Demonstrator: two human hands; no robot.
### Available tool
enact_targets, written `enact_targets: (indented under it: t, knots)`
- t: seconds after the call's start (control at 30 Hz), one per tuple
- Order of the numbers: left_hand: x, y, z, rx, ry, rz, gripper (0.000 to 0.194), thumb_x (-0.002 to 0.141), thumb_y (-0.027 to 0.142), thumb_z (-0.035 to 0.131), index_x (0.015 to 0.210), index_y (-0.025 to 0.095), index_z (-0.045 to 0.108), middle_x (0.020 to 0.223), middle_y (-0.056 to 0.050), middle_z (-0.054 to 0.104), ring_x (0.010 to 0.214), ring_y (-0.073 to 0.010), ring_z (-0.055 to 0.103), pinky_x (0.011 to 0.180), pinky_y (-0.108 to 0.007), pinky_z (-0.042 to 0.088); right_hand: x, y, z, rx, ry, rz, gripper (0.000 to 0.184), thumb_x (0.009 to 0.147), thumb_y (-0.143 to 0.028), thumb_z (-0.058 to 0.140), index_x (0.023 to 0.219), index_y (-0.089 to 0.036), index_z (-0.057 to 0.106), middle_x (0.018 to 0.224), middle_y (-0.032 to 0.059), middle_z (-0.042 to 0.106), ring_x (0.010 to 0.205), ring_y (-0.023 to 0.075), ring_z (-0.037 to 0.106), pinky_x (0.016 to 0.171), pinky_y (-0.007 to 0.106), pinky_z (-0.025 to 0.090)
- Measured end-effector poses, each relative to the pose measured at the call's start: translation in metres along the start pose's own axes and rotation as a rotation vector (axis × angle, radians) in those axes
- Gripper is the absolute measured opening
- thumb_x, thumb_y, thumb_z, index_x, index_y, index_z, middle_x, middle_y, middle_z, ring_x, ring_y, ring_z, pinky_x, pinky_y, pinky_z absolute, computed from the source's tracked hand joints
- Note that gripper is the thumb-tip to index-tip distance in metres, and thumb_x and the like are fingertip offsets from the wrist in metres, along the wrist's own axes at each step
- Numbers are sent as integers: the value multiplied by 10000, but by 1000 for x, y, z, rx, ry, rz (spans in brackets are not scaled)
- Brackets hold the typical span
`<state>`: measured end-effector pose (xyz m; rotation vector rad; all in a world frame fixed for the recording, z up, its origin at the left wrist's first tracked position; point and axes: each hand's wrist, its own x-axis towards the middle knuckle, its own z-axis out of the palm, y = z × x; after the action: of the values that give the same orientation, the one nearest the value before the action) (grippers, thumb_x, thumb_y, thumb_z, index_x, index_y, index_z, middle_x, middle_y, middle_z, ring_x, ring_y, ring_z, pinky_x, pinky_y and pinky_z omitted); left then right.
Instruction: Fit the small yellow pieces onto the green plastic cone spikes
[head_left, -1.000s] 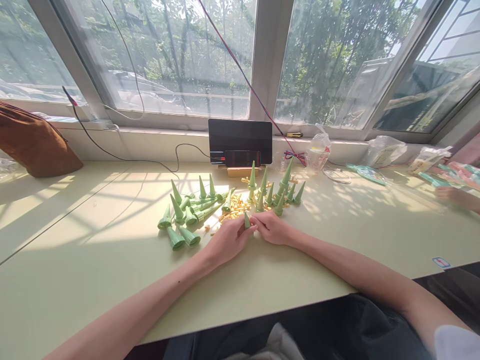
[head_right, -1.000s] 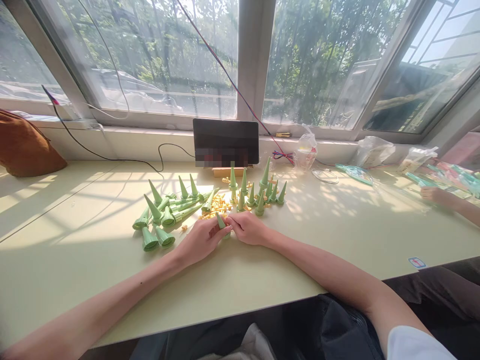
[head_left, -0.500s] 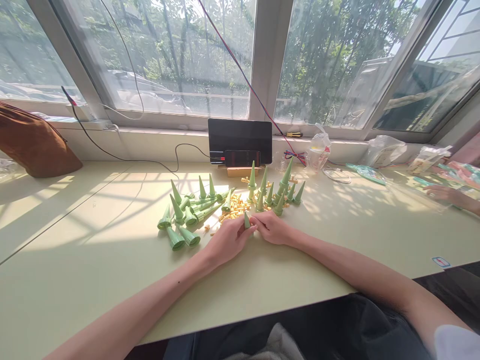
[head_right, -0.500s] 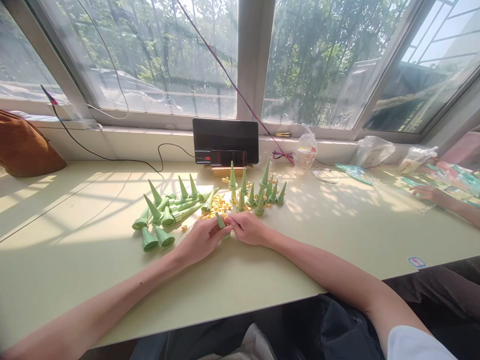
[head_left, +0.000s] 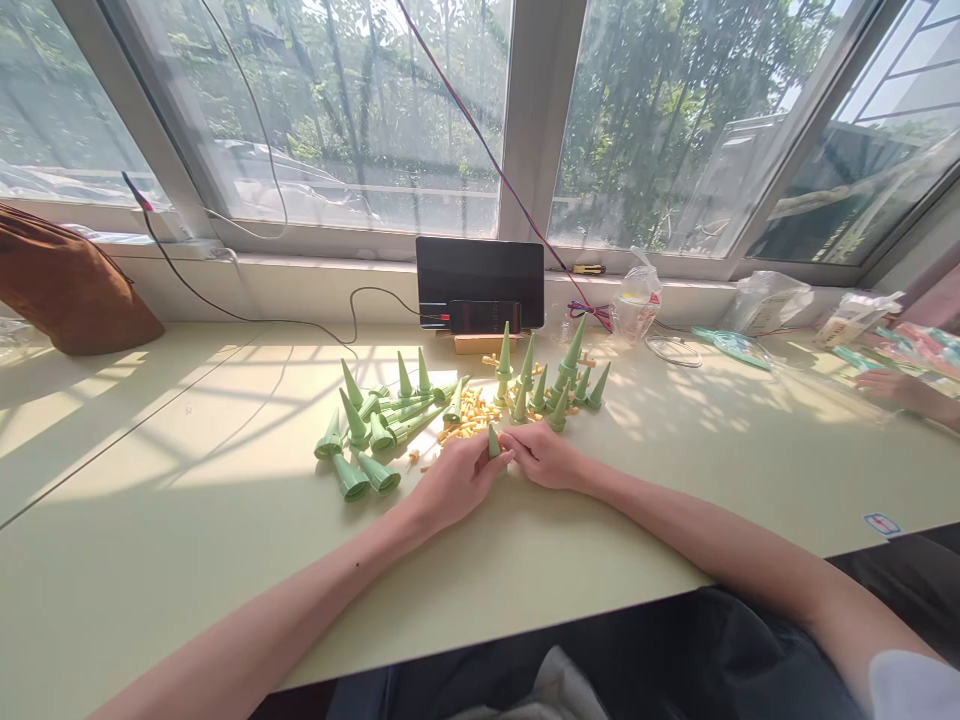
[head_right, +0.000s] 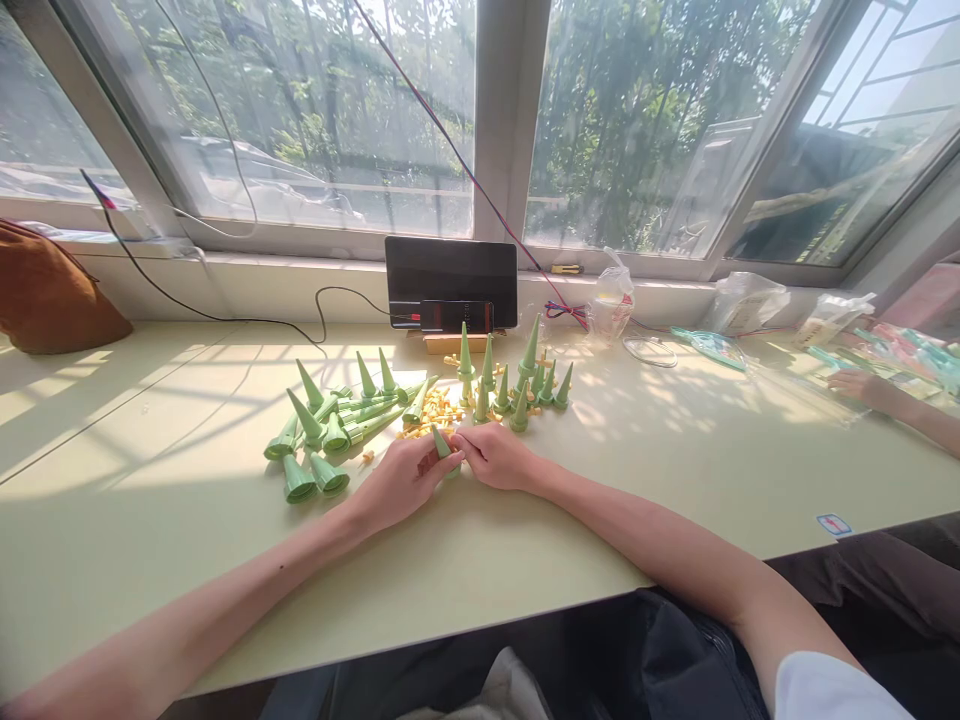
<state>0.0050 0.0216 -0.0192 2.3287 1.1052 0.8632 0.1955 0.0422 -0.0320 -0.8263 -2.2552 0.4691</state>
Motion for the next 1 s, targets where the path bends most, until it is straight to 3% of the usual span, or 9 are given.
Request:
enact_targets:
  t: [0.5,1.0]
  knots:
    - [1,0,-1,10,-19,-17,284,919,353,502,699,189,427,577,40,462,531,-113,374,530,-249,294,1,-1,-1,-11,-10,14,331,974,-219,351,646,-180,340,575,-49,361,529,81,303,536,227,247]
    - [2,1,-1,13,-19,-18,303,923,361,492,687,192,405,568,44,449,526,-109,362,524,-249,291,2,-2,-1,-1,-19,26,317,967,-207,355,652,-182,326,576,-50,349,531,80,296,533,229,237]
